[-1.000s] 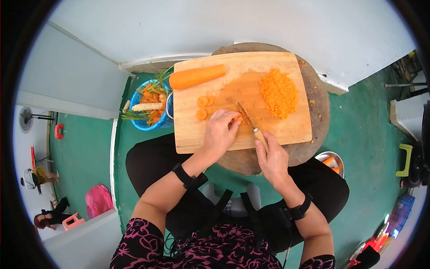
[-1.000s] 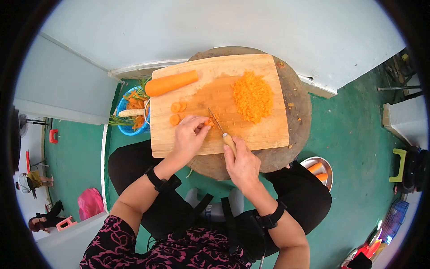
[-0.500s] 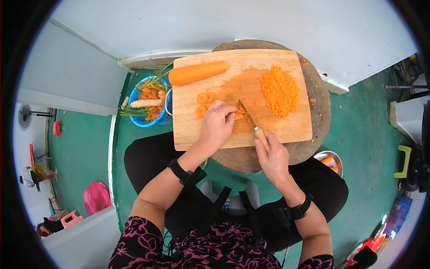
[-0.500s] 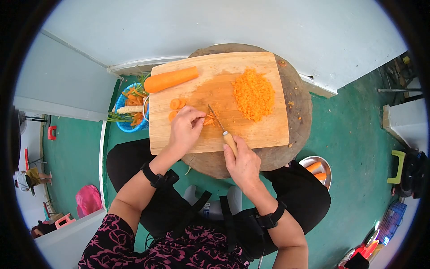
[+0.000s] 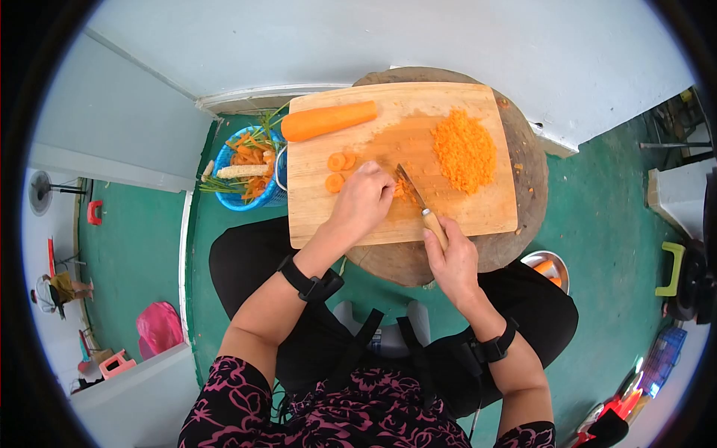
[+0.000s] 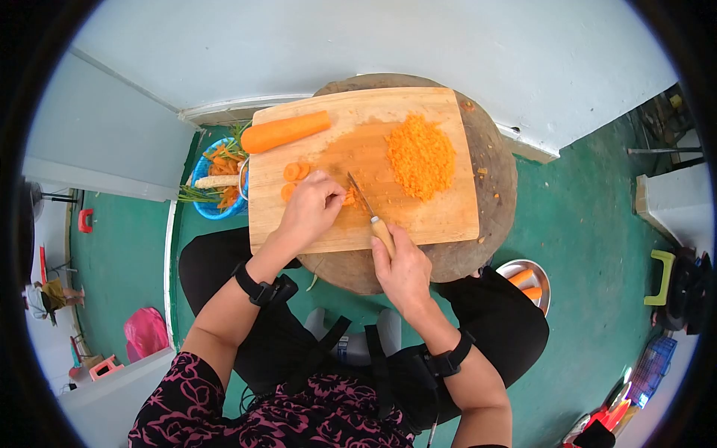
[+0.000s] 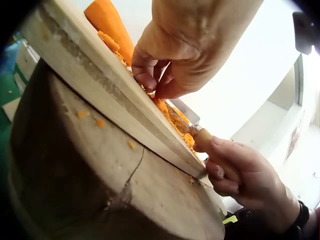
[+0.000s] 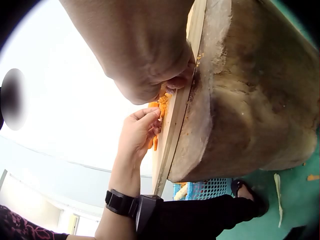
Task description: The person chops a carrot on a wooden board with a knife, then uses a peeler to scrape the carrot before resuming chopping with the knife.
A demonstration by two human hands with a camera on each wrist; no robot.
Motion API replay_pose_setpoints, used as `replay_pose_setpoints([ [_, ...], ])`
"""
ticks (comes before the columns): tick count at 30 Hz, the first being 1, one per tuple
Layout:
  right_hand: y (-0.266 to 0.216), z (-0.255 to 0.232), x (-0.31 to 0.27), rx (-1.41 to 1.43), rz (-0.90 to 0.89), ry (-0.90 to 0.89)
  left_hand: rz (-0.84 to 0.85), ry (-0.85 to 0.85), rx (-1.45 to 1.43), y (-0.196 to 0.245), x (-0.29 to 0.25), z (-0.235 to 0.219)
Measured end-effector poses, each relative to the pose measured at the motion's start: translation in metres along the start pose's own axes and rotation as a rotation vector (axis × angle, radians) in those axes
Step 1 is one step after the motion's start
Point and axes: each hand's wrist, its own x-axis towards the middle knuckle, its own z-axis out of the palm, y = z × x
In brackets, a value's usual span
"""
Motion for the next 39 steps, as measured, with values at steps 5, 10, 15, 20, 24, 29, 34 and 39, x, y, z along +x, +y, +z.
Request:
replay_pose_setpoints([
  [5,0.002,0.001,0.0,-0.028,-0.011,-0.003,0.013,0.055,0.05,0.005,-0.006,0.005],
  [10,0.004,0.003,-0.002,-0.028,-0.029,0.01,0.009,0.059,0.078,0.01,-0.007,0.002],
  [15,0.0,0.001,-0.002,-0.037,-0.008,-0.019,0.079,0.109,0.08,0.013,-0.013,0.002],
  [20,0.0,0.004,-0.003,-0.055,-0.046,-0.001,0.129,0.153,0.11,0.007,-0.015,0.01],
  [24,-0.003,0.002,-0.006,-0.076,-0.099,0.029,0.116,0.159,0.095,0.008,-0.015,0.01],
  [29,-0.007,0.002,-0.007,-0.123,-0.067,0.007,0.058,0.183,0.06,0.008,-0.014,0.013],
  [34,-0.007,0.002,-0.007,-0.151,-0.157,0.066,0.003,0.167,0.031,0.009,-0.014,0.013],
  [39,-0.004,0.003,-0.006,-0.18,-0.227,0.115,-0.021,0.16,0.022,0.009,-0.012,0.013],
])
